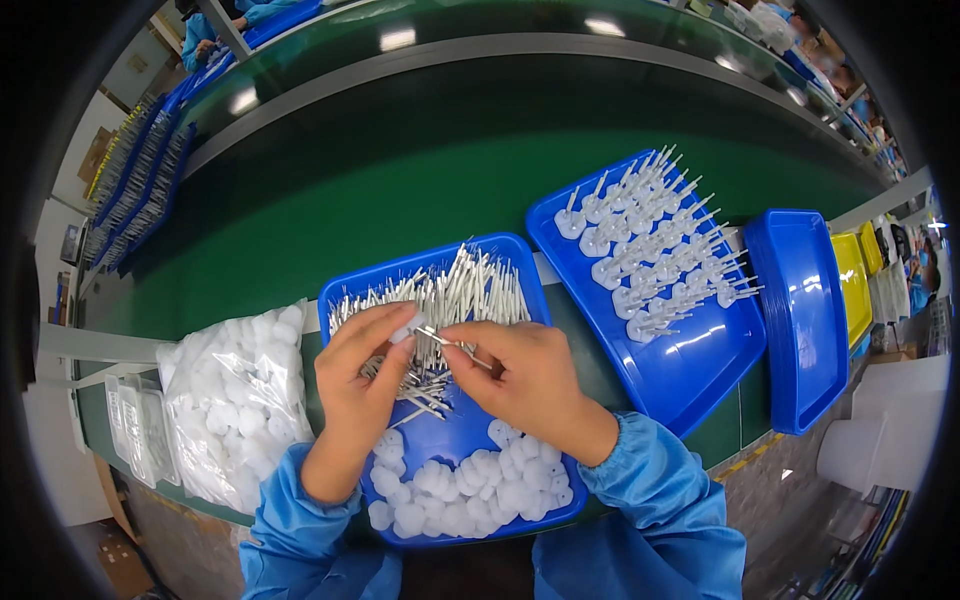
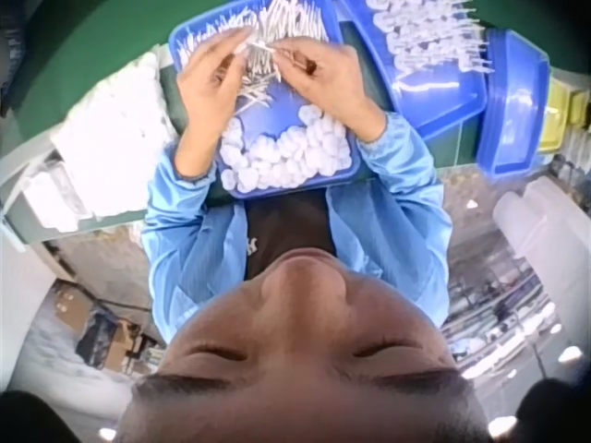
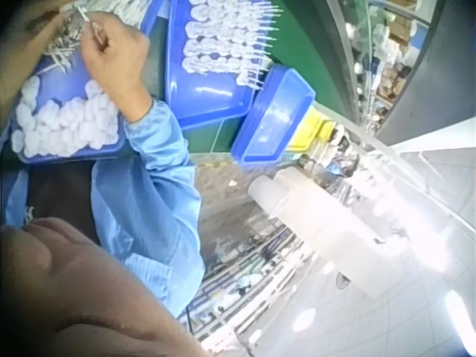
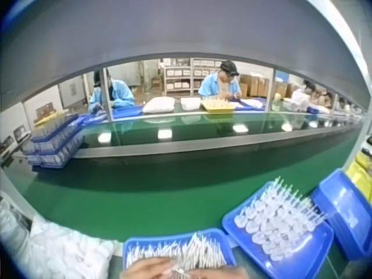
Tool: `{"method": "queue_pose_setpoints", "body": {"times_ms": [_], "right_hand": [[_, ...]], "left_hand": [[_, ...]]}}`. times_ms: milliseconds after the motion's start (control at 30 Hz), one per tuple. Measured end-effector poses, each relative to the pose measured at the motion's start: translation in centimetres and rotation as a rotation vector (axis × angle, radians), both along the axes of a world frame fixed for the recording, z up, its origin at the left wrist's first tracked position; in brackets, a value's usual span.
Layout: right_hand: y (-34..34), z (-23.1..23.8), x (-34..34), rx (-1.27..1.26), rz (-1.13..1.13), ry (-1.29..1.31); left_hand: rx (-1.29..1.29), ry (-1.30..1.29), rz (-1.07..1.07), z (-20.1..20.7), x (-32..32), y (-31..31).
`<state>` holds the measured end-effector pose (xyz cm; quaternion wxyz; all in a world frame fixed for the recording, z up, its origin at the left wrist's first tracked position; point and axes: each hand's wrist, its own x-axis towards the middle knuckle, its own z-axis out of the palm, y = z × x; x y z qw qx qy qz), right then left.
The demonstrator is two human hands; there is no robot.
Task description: The person inserts white sticks into white cotton balls one by one. They pick up a cotton ball and a stick, push the stick into the cotton, and place the finished swab into a blue tray. The process is repeated continuously throughout the clip.
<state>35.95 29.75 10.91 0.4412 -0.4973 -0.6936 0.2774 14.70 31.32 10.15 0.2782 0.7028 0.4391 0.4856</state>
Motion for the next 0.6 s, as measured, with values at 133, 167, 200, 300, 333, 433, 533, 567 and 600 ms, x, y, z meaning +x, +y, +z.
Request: {"method": "queue_pose_setpoints", "body": {"times_ms": [133,167,200,300,333,433,533,567,600], "right_hand": [[0.0,-0.9,-0.2,-0.081,0.002,0.053],[-0.1,-0.7,-0.2,-0.108,0.011,0.085],[-0.4,-0.8,-0.2,-0.144,0.019,0.119],[-0.4,-0.5,-0.1,-0.209,0.074,0.19],[-0.3,-0.4,-0.1,-0.224,0.095,0.208],[-0.2,-0.1,0.0,-0.283,0.107,0.182],[-0.4,-0.3,0.3,-0.25,0.095,0.196],[-0.3,-0.2,0.2,-0.239,0.091,0.19],[-0.1,0.0,0.2,-0.236,0.084,0.182]], "left_hand": [[-0.089,-0.025,0.006,0.1,0.2,-0.5],[-0.064,-0.024,0.006,-0.1,0.3,-0.6],[-0.049,-0.022,0.005,-0.3,0.4,-0.8],[-0.019,0.034,-0.032,0.2,0.0,-0.9],[-0.002,0.049,-0.049,0.2,0.0,-0.9],[0.004,0.04,-0.063,0.5,0.2,-1.0],[-0.024,0.036,-0.08,0.5,0.3,-1.3],[-0.002,0.049,-0.074,0.6,0.2,-1.2],[0.011,0.058,-0.07,0.8,0.2,-1.2]]}}
